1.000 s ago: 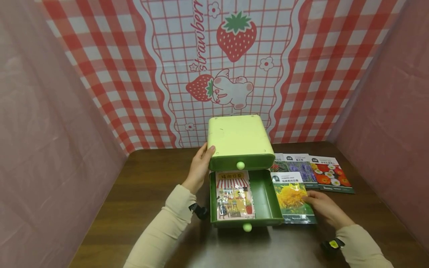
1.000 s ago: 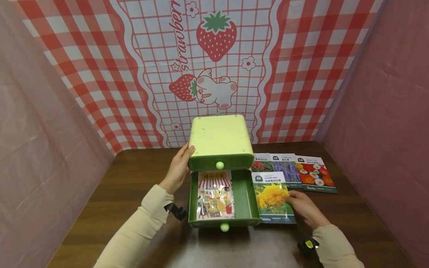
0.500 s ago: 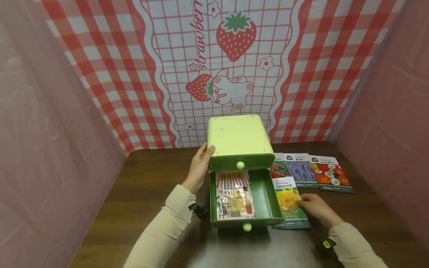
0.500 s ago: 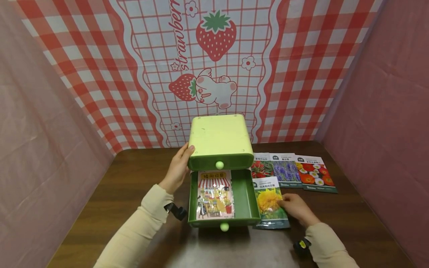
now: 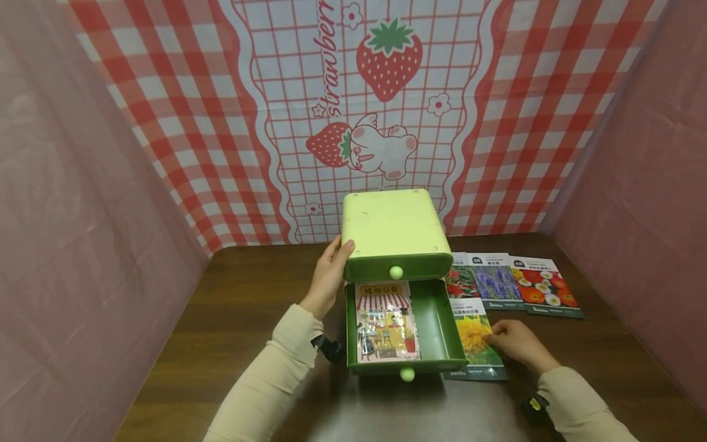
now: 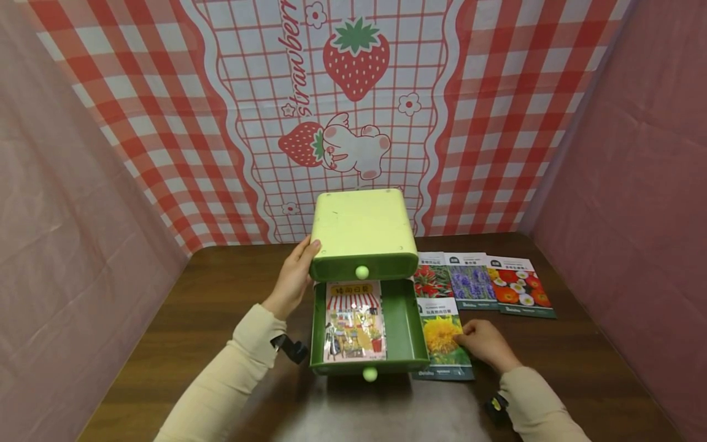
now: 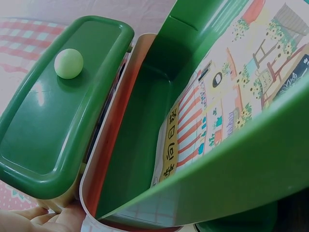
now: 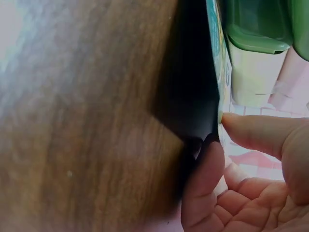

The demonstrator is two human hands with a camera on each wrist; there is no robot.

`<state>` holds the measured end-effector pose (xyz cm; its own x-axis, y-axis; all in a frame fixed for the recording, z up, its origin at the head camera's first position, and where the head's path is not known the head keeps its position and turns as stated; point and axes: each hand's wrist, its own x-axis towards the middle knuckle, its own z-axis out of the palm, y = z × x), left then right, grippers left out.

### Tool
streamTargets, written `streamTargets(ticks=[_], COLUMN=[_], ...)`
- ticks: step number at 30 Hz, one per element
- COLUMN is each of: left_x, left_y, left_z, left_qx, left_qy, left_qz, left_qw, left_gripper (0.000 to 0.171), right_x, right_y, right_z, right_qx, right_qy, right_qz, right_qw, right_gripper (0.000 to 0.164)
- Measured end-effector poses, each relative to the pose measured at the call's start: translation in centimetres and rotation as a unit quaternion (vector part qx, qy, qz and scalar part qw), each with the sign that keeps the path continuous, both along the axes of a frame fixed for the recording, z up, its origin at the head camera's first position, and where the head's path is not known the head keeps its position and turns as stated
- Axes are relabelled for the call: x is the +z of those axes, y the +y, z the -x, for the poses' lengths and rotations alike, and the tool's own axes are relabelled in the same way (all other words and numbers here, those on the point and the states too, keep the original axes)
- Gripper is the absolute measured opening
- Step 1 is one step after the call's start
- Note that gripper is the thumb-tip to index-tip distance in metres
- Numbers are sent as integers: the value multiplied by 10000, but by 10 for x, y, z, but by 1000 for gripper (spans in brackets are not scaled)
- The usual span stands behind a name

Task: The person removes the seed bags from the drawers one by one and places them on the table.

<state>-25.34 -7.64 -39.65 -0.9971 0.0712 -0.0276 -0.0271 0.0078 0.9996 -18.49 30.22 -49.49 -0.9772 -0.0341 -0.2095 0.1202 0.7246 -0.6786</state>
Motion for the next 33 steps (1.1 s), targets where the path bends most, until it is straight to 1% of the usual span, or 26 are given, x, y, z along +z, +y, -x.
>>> streamTargets(ticks=[3, 8, 15, 22, 24, 25, 28, 31, 33], left_x=[0, -1, -1, 34, 33, 30, 20, 8, 4], left_y=[0, 0, 1, 3, 3, 3, 2, 1, 0], left_z=[0, 1, 1, -22, -22, -19, -10, -1, 1], left_qx=[10, 3, 22, -81, -80, -79, -78, -69, -56], left_qy=[-26, -33, -23, -115, -101, -109, -156, -194, -174], left_qz=[21, 38, -32, -76, -87, -84, -114, -162, -179], left_qw=[10000, 10000, 10000, 9999, 9999, 9999, 9998, 9997, 9997], left_gripper=[80, 82, 82, 69, 69, 68, 69, 71, 72], right_x=[2, 4, 4, 8, 9, 9, 11, 16, 20], right_y=[-1, -2, 0, -1, 0, 0, 3, 5, 7], right_z=[1, 3, 3, 2, 2, 2, 2, 1, 1], right_qx=[49, 17, -109, -161, -173, -168, -186, -222, -276], right_qy=[77, 180, 113, 142, 130, 128, 86, 77, 158], right_qz=[-221, -587, -735, -797, -758, -728, -543, -285, -73], right_qw=[9997, 9981, 9972, 9966, 9969, 9971, 9983, 9993, 9995], right_gripper=[21, 22, 23, 25, 26, 26, 25, 30, 35])
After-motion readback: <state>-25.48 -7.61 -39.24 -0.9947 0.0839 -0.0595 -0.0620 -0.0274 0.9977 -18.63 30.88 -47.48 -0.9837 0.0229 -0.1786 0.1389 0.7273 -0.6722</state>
